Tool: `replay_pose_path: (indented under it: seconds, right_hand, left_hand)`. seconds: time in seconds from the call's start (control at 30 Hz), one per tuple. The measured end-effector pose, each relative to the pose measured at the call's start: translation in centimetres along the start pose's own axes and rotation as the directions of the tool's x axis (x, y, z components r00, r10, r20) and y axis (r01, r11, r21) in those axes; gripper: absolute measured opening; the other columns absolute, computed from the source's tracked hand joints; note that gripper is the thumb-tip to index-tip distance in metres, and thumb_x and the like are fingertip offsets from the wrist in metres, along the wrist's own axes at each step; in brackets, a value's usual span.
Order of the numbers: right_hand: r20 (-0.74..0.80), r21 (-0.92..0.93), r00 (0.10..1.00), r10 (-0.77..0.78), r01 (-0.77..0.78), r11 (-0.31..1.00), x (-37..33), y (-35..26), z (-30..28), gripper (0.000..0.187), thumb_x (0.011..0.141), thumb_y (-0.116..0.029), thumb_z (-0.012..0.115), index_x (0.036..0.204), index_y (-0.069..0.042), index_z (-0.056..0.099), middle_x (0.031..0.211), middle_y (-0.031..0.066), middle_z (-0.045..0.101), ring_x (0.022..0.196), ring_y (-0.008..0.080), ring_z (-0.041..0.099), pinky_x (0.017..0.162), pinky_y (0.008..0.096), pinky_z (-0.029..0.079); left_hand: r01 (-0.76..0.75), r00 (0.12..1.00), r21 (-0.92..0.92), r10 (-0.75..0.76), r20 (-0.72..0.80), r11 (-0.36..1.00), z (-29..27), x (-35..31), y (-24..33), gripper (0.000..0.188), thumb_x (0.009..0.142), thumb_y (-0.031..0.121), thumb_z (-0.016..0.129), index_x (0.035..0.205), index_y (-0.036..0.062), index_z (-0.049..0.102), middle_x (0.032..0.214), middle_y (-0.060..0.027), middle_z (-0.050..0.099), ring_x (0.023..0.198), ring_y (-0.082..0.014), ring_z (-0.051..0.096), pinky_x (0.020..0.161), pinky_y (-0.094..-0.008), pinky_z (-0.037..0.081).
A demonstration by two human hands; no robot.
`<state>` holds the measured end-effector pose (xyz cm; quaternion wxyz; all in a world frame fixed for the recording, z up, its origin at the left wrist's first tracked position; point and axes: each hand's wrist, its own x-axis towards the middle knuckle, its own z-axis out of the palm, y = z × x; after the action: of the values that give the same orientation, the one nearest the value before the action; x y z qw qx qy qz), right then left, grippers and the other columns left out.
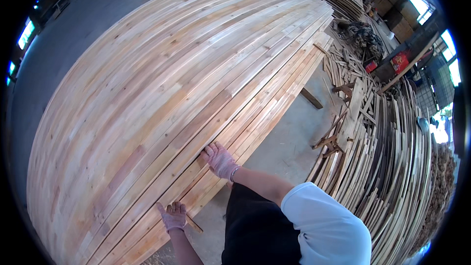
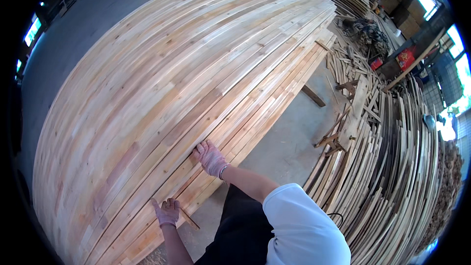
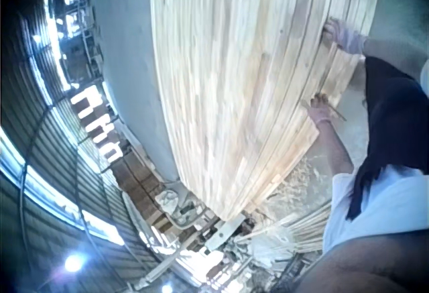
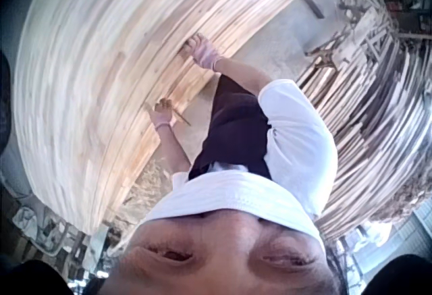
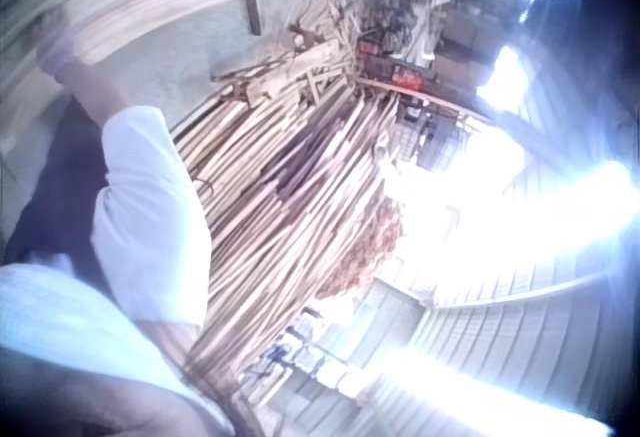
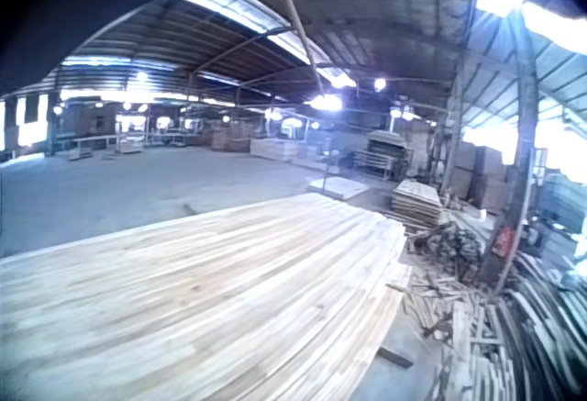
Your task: The person moves a long wooden plank from a stack and feeds it into a woodworking machine, then uses a wooden mallet to tap the machinery.
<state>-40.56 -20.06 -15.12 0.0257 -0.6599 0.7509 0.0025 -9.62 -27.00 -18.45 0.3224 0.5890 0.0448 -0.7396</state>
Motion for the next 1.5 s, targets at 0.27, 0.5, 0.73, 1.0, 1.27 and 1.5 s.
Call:
replay_pose_path:
  seconds: [0.27,0.5,0.73,1.0,1.27,1.5]
  right_hand:
    - [-0.026,-0.119,0.999,0.035,-0.038,0.992,1.2,0.2,2.2,0.022,0.08,-0.018,0.055,0.101,-0.014,0.061,0.098,0.0054,0.059,0.097,0.0224,0.056,0.087,0.0336,0.042]
    - [0.101,-0.146,0.995,0.024,-0.009,0.989,2.0,0.1,-0.9,0.017,0.083,-0.019,0.055,0.098,-0.015,0.062,0.093,0.0049,0.061,0.097,0.0215,0.058,0.086,0.0348,0.042]
    - [-0.031,-0.087,0.996,-0.08,0.077,0.993,-4.7,-0.8,-6.2,0.02,0.082,-0.022,0.058,0.101,-0.016,0.06,0.1,0.0041,0.06,0.102,0.0223,0.057,0.099,0.0388,0.037]
    - [-0.247,-0.328,0.964,0.098,-0.178,0.928,-17.9,11.6,-4.2,0.042,0.066,-0.022,0.063,0.107,-0.011,0.06,0.107,0.0069,0.06,0.106,0.0251,0.056,0.098,0.0409,0.041]
    - [0.026,0.135,1.0,-0.017,0.013,0.991,-24.6,9.1,-5.7,0.018,0.076,-0.023,0.067,0.078,-0.006,0.06,0.074,0.0183,0.059,0.075,0.0383,0.058,0.067,0.051,0.045]
    - [0.361,0.041,0.909,-0.21,0.209,0.977,-30.7,13.0,2.9,0.045,0.075,-0.038,0.072,0.114,-0.017,0.062,0.097,0.0113,0.067,0.076,0.0269,0.066,0.063,0.0463,0.054]
  left_hand:
    - [-0.067,0.998,0.167,0.065,0.02,0.984,-1.0,2.9,-0.9,0.054,0.082,0.064,0.063,0.073,0.0131,0.048,0.07,0.0008,0.054,0.066,-0.0192,0.054,0.065,-0.0393,0.048]
    - [-0.025,0.997,-0.147,0.035,0.063,0.989,-0.9,1.5,-0.8,0.059,0.083,0.067,0.059,0.069,0.0105,0.049,0.07,-0.0021,0.055,0.068,-0.0215,0.053,0.067,-0.0411,0.047]
    - [-0.141,0.975,-0.646,0.218,0.041,0.75,-1.8,-3.3,-2.2,0.066,0.083,0.07,0.054,0.107,0.0082,0.061,0.102,-0.0077,0.066,0.092,-0.0254,0.063,0.088,-0.0477,0.051]
    - [-0.193,0.859,-0.758,0.481,0.176,0.623,-12.8,-5.4,-2.4,0.019,0.092,0.023,0.049,0.077,0.0125,0.056,0.056,0.0042,0.044,0.05,-0.0128,0.045,0.059,-0.0341,0.045]
    - [-0.29,0.668,-0.664,0.642,0.375,0.689,-21.0,-12.8,-4.1,0.024,0.09,0.033,0.048,0.076,0.0142,0.05,0.061,-0.0019,0.044,0.059,-0.0187,0.044,0.068,-0.042,0.043]
    - [-0.042,0.685,-0.82,0.614,0.392,0.571,-26.1,-15.5,-5.1,0.042,0.086,0.048,0.037,0.076,0.0117,0.056,0.048,-0.0002,0.037,0.046,-0.0192,0.04,0.059,-0.0349,0.037]
